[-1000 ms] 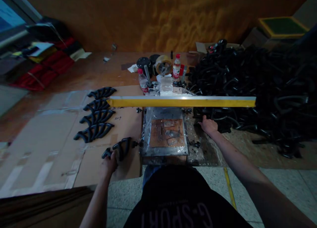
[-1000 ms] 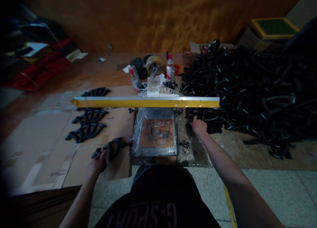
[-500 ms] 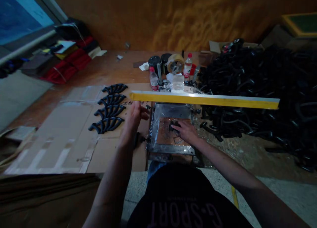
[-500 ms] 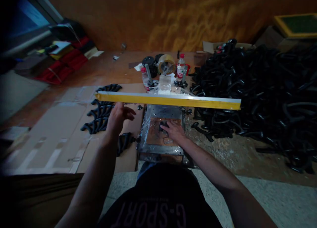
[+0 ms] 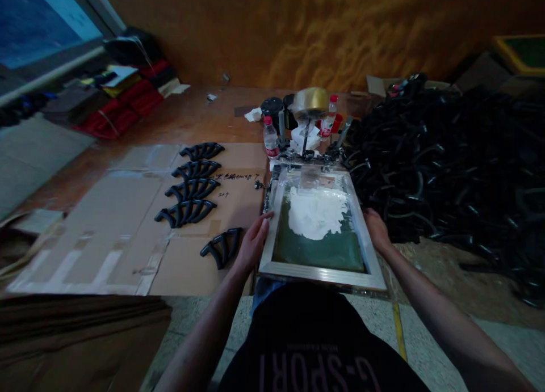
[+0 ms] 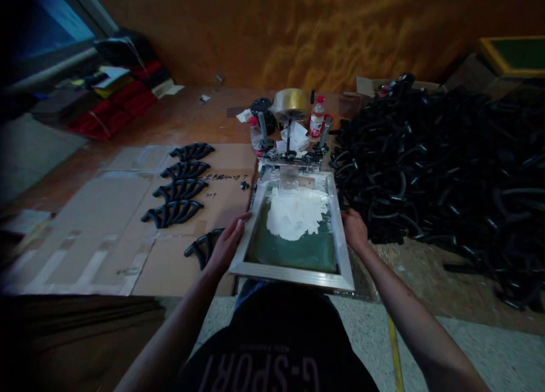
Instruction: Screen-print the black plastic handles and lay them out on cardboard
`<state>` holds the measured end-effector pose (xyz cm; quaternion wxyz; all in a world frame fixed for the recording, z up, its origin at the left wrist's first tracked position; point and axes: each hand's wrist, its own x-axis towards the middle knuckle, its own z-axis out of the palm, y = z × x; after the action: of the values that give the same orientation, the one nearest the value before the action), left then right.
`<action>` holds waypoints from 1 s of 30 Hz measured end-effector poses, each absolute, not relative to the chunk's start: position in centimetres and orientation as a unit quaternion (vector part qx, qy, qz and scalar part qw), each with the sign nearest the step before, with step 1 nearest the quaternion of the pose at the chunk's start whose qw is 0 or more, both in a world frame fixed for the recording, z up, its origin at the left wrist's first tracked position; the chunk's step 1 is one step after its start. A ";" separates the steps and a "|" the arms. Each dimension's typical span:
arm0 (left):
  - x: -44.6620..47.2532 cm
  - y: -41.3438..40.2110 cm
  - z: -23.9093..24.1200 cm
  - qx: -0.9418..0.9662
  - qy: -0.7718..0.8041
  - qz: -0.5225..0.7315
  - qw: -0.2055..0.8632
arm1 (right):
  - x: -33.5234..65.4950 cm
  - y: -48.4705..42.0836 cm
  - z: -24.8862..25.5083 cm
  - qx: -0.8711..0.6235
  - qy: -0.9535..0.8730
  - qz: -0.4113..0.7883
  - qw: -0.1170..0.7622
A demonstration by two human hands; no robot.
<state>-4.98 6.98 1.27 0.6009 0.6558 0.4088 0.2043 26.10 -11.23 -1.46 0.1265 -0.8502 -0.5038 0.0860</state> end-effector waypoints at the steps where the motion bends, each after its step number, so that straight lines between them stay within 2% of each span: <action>1: -5.2 6.7 0.0 0.643 0.420 0.187 0.612 | 26.9 -10.9 -0.9 -0.871 -0.468 0.063 0.137; 3: -5.3 6.5 -2.5 0.624 0.431 0.157 0.633 | 27.3 -8.8 0.3 -0.880 -0.438 -0.003 0.183; 6: -5.0 6.6 -5.2 0.632 0.442 0.137 0.622 | 25.3 -3.1 1.7 -0.815 -0.525 -0.071 0.236; 10: -4.8 6.9 -6.1 0.659 0.444 0.118 0.595 | 21.2 2.2 1.9 -0.788 -0.601 0.015 0.134; 12: -4.7 6.9 -6.0 0.659 0.441 0.118 0.597 | 19.6 1.7 1.4 -0.774 -0.626 0.054 0.078; 15: -4.8 6.9 -6.0 0.656 0.442 0.131 0.597 | 18.5 -1.6 0.7 -0.676 -0.732 0.069 0.055; 19: -4.8 6.9 -6.4 0.667 0.456 0.134 0.573 | 18.9 -4.2 1.5 -0.565 -0.815 0.106 0.076; 21: -4.9 7.0 -6.5 0.665 0.457 0.136 0.574 | 19.2 -3.9 1.8 -0.578 -0.803 0.111 0.097; 26: -4.8 6.9 -6.8 0.641 0.439 0.140 0.614 | 18.6 -4.0 0.2 -0.608 -0.784 0.016 0.126; 30: -4.8 6.8 -6.6 0.645 0.449 0.147 0.601 | 18.6 -4.2 0.0 -0.590 -0.792 0.052 0.150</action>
<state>-4.79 6.84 -6.64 0.6008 0.6449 0.4491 0.1467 18.58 -4.16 -0.02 0.1500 -0.5898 -0.7918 0.0517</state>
